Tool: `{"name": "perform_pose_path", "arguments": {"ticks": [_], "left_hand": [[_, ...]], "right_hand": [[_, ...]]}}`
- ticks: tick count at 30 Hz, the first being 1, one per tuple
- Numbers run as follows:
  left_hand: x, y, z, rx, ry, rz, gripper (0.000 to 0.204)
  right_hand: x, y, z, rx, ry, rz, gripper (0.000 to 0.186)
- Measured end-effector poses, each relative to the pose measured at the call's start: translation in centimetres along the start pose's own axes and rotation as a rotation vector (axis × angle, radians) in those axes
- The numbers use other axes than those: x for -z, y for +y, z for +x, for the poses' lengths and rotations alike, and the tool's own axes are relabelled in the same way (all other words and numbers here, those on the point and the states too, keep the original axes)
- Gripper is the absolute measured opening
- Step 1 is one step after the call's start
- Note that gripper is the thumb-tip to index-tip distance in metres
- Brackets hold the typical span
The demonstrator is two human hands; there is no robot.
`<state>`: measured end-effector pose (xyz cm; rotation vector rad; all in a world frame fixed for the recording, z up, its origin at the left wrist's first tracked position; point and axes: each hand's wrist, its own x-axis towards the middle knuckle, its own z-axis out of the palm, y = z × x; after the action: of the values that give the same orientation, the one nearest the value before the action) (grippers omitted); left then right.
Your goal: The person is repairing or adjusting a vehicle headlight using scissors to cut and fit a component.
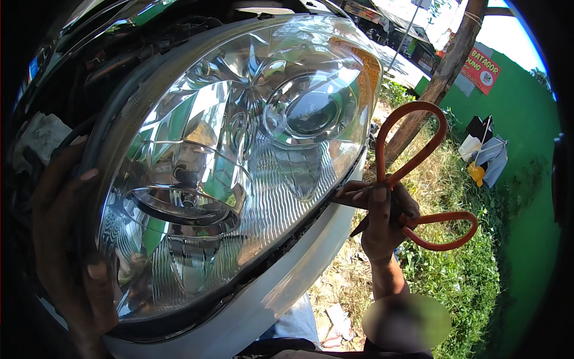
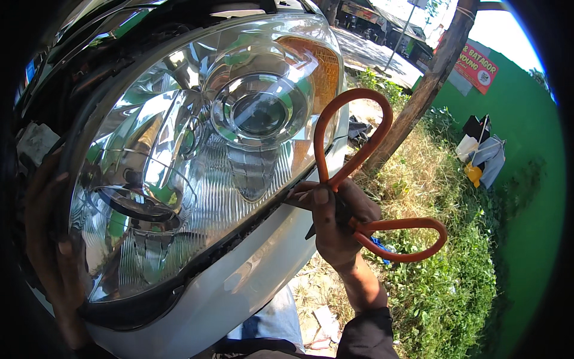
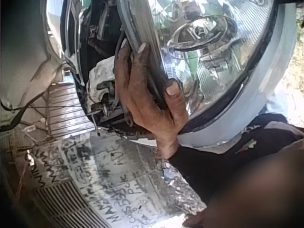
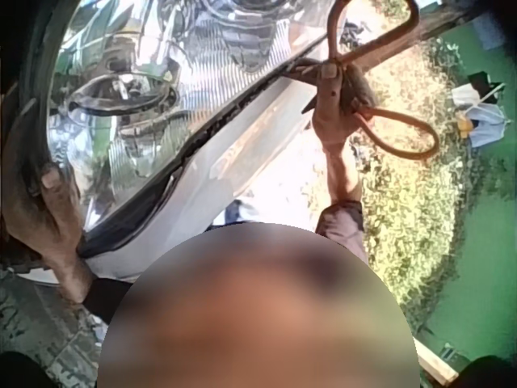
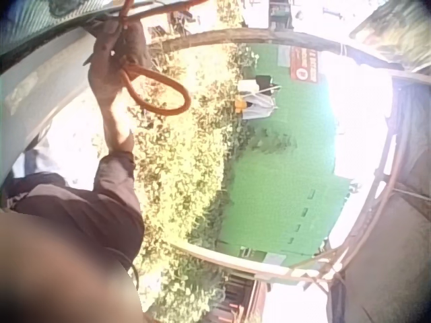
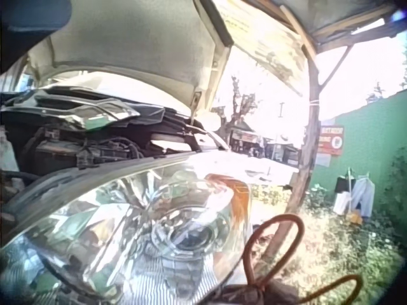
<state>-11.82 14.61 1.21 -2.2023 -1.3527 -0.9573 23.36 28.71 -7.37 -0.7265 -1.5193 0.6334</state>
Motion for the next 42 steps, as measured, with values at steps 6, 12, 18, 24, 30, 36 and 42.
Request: {"name": "perform_pose_path", "arguments": {"ticks": [6,12,18,24,30,36,42], "left_hand": [[0.3,1.9,-0.1,0.134,0.026,0.063,0.065],[-0.2,2.6,-0.4,0.199,0.062,0.085,0.066],[0.8,3.2,-0.1,0.214,0.01,0.171,0.065],[1.2,3.1,-0.2,0.104,0.035,0.307,0.058],[1.7,6.1,-0.8,-0.329,0.017,0.53,0.046],[-2.5,9.6,3.6,-0.352,-0.338,0.376,0.05],[-6.8,10.6,7.4,-0.499,-0.422,0.34,0.051]], "right_hand": [[0.9,-1.1,-0.5,0.078,-0.125,-0.136,0.033],[0.0,-1.0,-0.1,0.011,-0.127,0.059,0.02],[1.2,-0.4,1.8,-0.063,0.084,0.166,0.019],[-0.3,-0.3,2.4,-0.109,0.12,0.069,0.024],[-0.1,-0.3,2.4,-0.212,0.066,0.003,0.033],[0.6,0.4,2.4,-0.114,0.027,-0.053,0.035],[-0.3,0.1,1.7,-0.301,0.057,0.247,0.035]]}}
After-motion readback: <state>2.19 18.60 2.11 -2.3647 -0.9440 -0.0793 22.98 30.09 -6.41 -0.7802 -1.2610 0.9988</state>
